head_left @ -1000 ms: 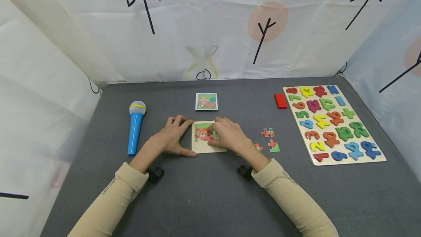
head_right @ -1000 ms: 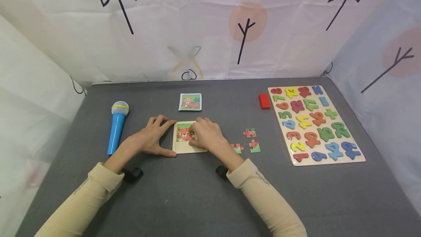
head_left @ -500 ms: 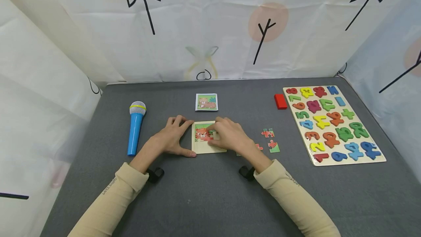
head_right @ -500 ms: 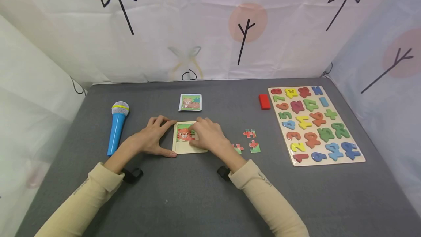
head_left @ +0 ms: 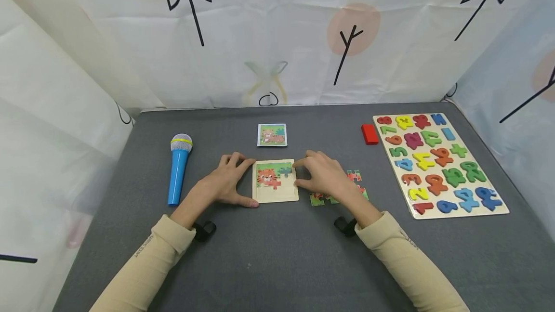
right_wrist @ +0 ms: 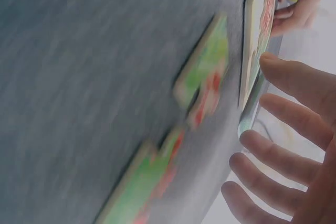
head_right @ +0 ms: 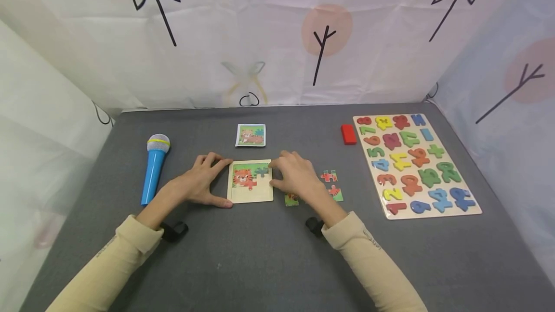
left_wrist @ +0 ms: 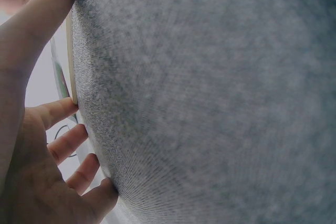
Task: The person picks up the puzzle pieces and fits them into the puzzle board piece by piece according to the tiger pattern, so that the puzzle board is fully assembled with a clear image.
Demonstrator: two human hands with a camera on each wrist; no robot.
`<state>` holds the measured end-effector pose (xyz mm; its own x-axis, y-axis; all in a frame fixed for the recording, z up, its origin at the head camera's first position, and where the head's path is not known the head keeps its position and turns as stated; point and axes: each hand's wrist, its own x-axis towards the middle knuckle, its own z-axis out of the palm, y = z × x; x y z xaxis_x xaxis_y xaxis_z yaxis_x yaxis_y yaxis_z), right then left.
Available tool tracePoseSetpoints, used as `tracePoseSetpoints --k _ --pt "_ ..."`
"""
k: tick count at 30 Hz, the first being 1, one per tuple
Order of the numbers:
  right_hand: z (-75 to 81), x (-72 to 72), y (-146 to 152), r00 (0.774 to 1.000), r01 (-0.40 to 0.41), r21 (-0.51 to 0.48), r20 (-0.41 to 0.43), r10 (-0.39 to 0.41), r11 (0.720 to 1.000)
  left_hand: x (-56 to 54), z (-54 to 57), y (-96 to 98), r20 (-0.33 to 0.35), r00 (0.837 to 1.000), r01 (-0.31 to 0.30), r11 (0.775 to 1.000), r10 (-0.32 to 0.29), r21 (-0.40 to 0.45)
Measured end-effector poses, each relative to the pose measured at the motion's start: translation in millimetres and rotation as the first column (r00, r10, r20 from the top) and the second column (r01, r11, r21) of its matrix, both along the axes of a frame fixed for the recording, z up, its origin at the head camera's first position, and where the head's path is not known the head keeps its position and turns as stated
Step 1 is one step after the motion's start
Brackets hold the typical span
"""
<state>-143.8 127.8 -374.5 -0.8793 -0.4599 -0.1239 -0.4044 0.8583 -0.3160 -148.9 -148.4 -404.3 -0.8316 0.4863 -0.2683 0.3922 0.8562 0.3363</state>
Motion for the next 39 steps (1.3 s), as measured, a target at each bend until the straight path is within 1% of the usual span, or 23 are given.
tracePoseSetpoints --k 8,17,25,31,39 --pt "4.5 0.1 31 0.999 0.051 0.011 0.0 -0.051 0.999 0.4 -0.1 -0.2 -0.006 1.0 0.002 1.0 -0.002 0.004" --pt "2.1 3.3 68 0.995 0.102 0.018 0.015 -0.102 0.995 0.7 -0.4 -1.4 -0.01 1.0 0.001 1.0 -0.001 0.01" --pt "2.2 6.8 98 0.992 0.126 0.005 0.008 -0.126 0.992 0.8 -0.1 -0.5 -0.006 1.0 -0.004 1.0 0.004 0.014" --pt "-2.3 7.1 110 0.992 0.124 0.0 0.0 -0.124 0.992 1.4 0.2 -1.1 -0.009 1.0 -0.003 1.0 0.003 0.014" --pt "-6.7 7.6 114 0.99 0.142 0.006 0.019 -0.142 0.99 0.5 -0.5 -0.7 -0.011 1.0 -0.001 1.0 0.001 0.008"
